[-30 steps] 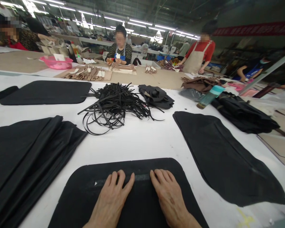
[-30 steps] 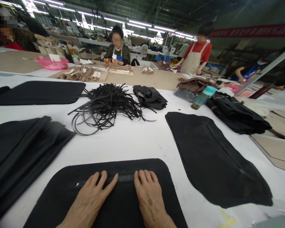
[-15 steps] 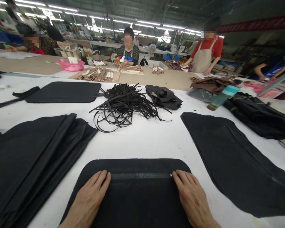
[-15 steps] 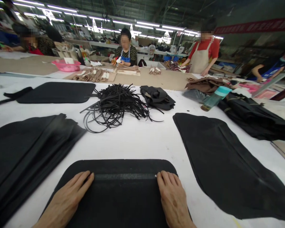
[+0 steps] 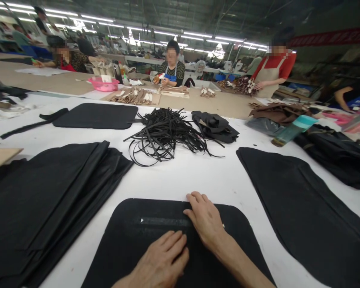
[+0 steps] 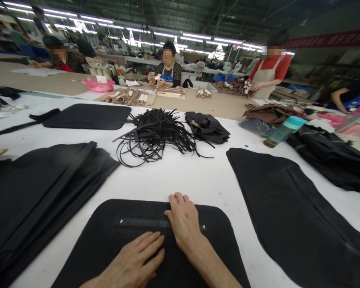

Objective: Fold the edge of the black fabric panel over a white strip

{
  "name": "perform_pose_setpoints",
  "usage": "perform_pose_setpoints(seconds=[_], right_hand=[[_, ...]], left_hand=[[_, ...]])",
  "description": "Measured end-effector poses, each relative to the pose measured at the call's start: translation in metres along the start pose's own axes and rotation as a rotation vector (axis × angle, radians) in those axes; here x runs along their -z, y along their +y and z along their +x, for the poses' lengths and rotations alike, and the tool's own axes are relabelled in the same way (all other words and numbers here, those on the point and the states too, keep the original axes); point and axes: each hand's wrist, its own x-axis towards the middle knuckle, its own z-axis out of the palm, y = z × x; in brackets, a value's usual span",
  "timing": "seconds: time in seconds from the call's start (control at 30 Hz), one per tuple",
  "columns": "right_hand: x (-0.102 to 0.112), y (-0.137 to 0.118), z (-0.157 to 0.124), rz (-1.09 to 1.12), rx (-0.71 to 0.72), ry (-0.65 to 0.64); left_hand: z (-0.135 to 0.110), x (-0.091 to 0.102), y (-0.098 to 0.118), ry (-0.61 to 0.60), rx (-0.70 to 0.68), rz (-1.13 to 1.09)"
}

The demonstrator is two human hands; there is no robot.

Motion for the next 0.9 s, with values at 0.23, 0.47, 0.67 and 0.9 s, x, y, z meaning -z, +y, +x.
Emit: perform_pose_setpoints(seconds=[0.23,0.47,0.67,0.9], right_hand=[[-0.001,0.013,0.011,0.136,0.031,-0.082],[0.02,0.015,0.01,0.123,0.082,0.3],[0.036,0.013,0.009,0.039,0.154,0.294],[0.041,0.009,0.005,0.0,0.175,0.257]], left_hand=[[-0.007,0.011,-0.012,-0.099,0.064,-0.097],[-0.01,0.011,-0.011,-0.102,0.131,-0.137],[0.001,0.037,-0.007,-0.007,0.299,-0.272],[0.064,0.048,0.005,-0.056,0.425,-0.379]])
